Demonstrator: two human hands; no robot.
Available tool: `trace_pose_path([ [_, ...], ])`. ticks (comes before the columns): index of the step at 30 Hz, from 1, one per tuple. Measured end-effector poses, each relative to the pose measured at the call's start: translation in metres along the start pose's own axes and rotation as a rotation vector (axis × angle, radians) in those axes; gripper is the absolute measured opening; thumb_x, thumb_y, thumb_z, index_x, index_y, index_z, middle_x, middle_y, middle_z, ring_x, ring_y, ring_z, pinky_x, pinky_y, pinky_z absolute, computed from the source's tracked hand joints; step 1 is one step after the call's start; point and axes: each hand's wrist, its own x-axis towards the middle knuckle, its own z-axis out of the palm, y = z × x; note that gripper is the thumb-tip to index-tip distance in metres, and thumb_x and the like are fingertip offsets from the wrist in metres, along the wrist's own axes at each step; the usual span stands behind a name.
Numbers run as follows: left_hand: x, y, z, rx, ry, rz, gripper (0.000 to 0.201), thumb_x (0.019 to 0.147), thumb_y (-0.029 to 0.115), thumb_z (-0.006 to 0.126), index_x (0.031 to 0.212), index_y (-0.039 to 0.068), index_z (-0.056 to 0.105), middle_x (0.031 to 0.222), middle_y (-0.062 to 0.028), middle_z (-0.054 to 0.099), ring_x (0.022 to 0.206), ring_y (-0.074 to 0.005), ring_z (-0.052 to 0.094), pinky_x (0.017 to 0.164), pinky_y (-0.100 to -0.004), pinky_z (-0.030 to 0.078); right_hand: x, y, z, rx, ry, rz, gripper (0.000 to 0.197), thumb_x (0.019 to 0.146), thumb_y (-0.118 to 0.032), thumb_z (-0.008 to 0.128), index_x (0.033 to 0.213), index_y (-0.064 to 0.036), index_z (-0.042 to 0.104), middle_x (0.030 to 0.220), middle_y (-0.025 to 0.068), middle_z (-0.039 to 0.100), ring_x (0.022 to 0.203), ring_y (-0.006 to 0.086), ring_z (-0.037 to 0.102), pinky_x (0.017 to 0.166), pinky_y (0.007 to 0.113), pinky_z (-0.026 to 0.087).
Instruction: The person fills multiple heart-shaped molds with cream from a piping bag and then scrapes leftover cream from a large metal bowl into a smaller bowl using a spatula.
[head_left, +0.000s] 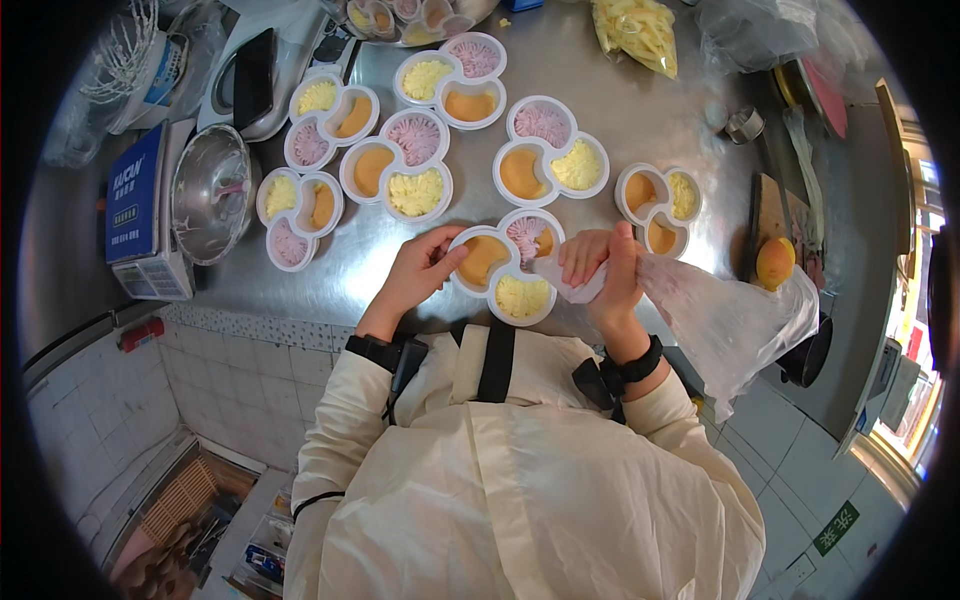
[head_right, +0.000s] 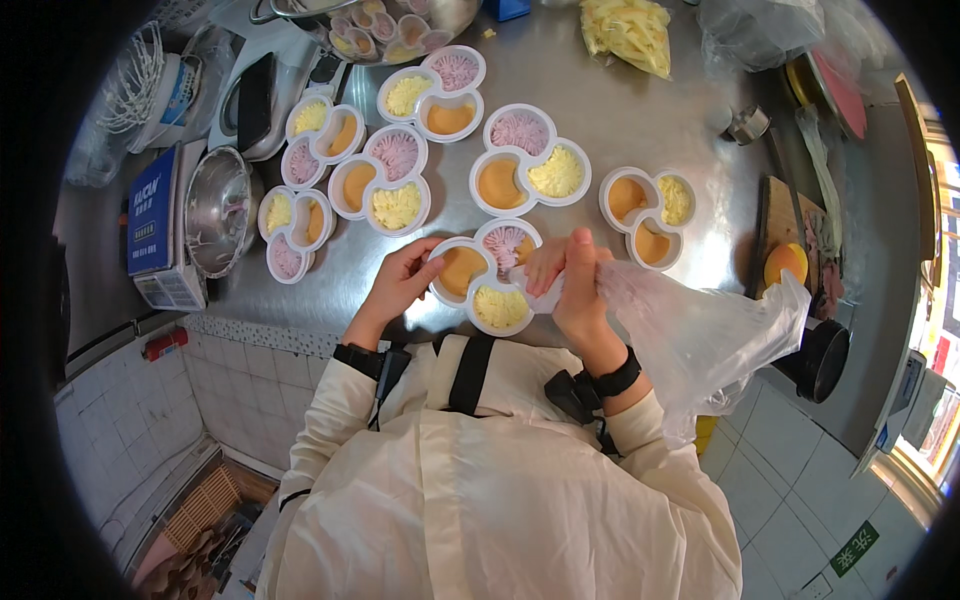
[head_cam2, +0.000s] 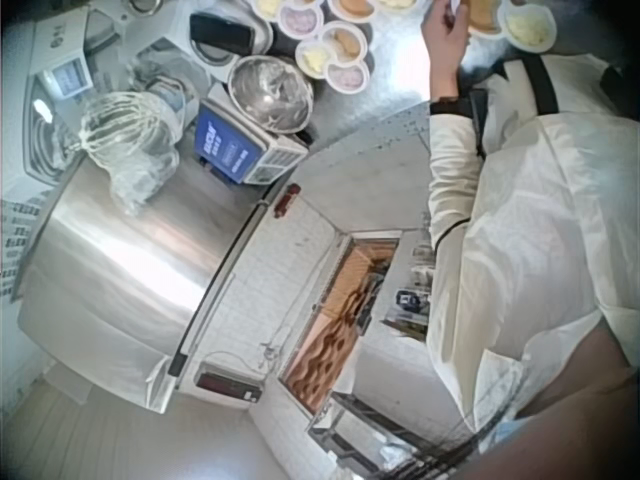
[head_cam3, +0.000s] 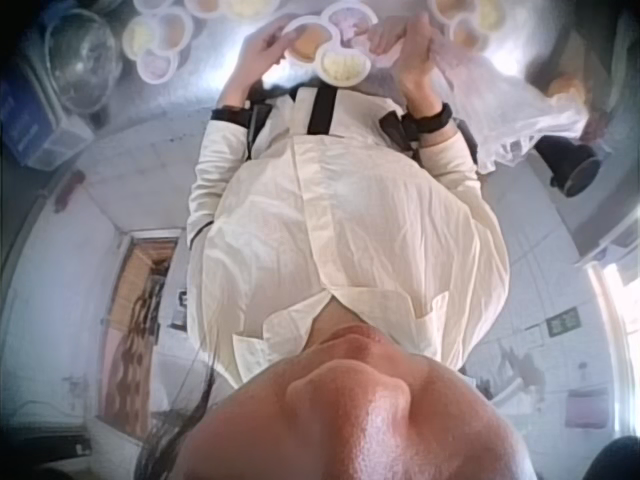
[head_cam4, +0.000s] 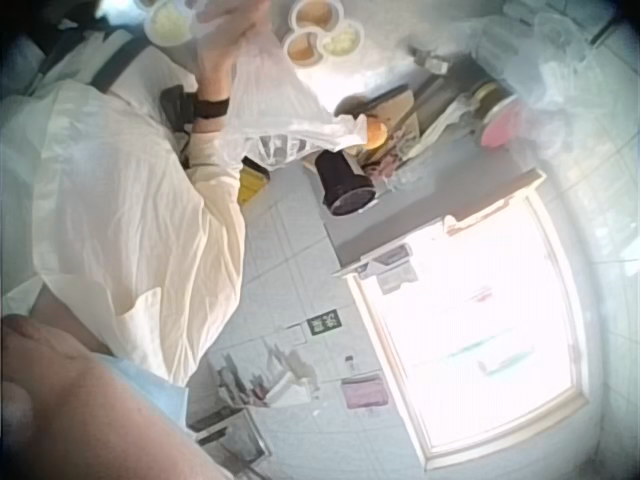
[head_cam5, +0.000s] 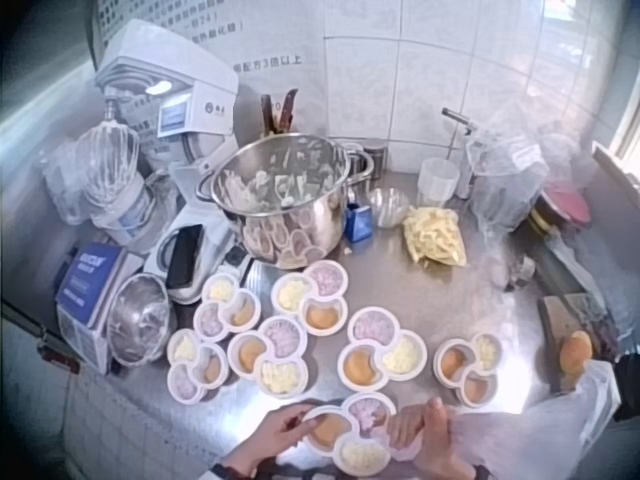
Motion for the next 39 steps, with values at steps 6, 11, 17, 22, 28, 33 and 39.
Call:
trace_pose_path([
  [6, 0.000, 0.000, 0.000, -0.007, 0.002, 0.004, 0.026, 0.087, 0.022, 0.058, 0.107, 0.006, 0.057, 0.064, 0.0044, 0.052, 0.051, -0.0016, 0.042, 0.042, -0.0176, 0.035, 0.002, -0.003, -0.006, -0.036, -0.020, -0.043, 0.058, 0.097, -0.034, 0.024, 0.049, -0.0045, 0.040, 0.045, 0.0088, 0.044, 0.044, 0.0189, 0.045, 0.056, 0.032, 0.041],
  [11, 0.001, 0.001, 0.000, -0.006, 0.003, 0.003, 0.026, 0.087, 0.022, 0.058, 0.108, 0.006, 0.057, 0.064, 0.0043, 0.052, 0.051, -0.0017, 0.043, 0.042, -0.0177, 0.035, 0.010, -0.007, -0.011, -0.030, -0.034, -0.120, 0.061, 0.098, -0.034, 0.023, 0.050, -0.0025, 0.043, 0.049, 0.0084, 0.048, 0.049, 0.0177, 0.047, 0.057, 0.030, 0.043],
  [17, 0.000, 0.002, 0.000, 0.000, 0.014, -0.002, 0.026, 0.087, 0.021, 0.058, 0.108, 0.005, 0.057, 0.064, 0.0040, 0.052, 0.051, -0.0019, 0.043, 0.042, -0.0180, 0.035, 0.018, -0.010, 0.000, -0.177, -0.039, 0.021, 0.055, 0.096, -0.030, 0.025, 0.049, -0.0055, 0.039, 0.044, 0.0087, 0.043, 0.042, 0.0183, 0.042, 0.055, 0.030, 0.040],
  [22, -0.001, 0.001, -0.001, -0.004, 0.012, 0.017, 0.025, 0.086, 0.020, 0.058, 0.106, 0.005, 0.058, 0.062, 0.0037, 0.050, 0.049, -0.0022, 0.042, 0.042, -0.0186, 0.035, 0.021, -0.013, 0.005, -0.285, -0.039, 0.104, 0.053, 0.097, -0.028, 0.026, 0.050, -0.0054, 0.039, 0.044, 0.0085, 0.043, 0.042, 0.0170, 0.042, 0.053, 0.028, 0.039],
  [28, 0.000, 0.001, 0.000, 0.006, 0.020, 0.033, 0.024, 0.086, 0.020, 0.058, 0.106, 0.006, 0.058, 0.060, 0.0040, 0.048, 0.048, -0.0026, 0.041, 0.042, -0.0189, 0.035, 0.026, -0.015, 0.008, -0.299, -0.060, 0.149, 0.052, 0.097, -0.029, 0.026, 0.052, -0.0058, 0.039, 0.045, 0.0078, 0.042, 0.042, 0.0167, 0.041, 0.052, 0.029, 0.038],
  [33, 0.000, 0.000, 0.000, -0.004, 0.016, 0.033, 0.024, 0.087, 0.020, 0.058, 0.106, 0.006, 0.058, 0.060, 0.0042, 0.048, 0.048, -0.0025, 0.040, 0.042, -0.0187, 0.035, 0.036, -0.018, 0.010, -0.167, -0.084, -0.028, 0.051, 0.096, -0.031, 0.027, 0.052, -0.0065, 0.039, 0.044, 0.0072, 0.042, 0.042, 0.0173, 0.041, 0.051, 0.030, 0.037],
  [39, 0.011, 0.016, 0.003, 0.105, 0.014, 0.118, 0.027, 0.088, 0.021, 0.054, 0.109, 0.004, 0.058, 0.073, -0.0037, 0.058, 0.058, -0.0079, 0.048, 0.054, -0.0224, 0.041, 0.040, -0.027, -0.002, -0.097, -0.102, 0.023, 0.050, 0.095, -0.028, 0.030, 0.051, -0.0065, 0.039, 0.044, 0.0068, 0.042, 0.041, 0.0169, 0.041, 0.050, 0.030, 0.038],
])
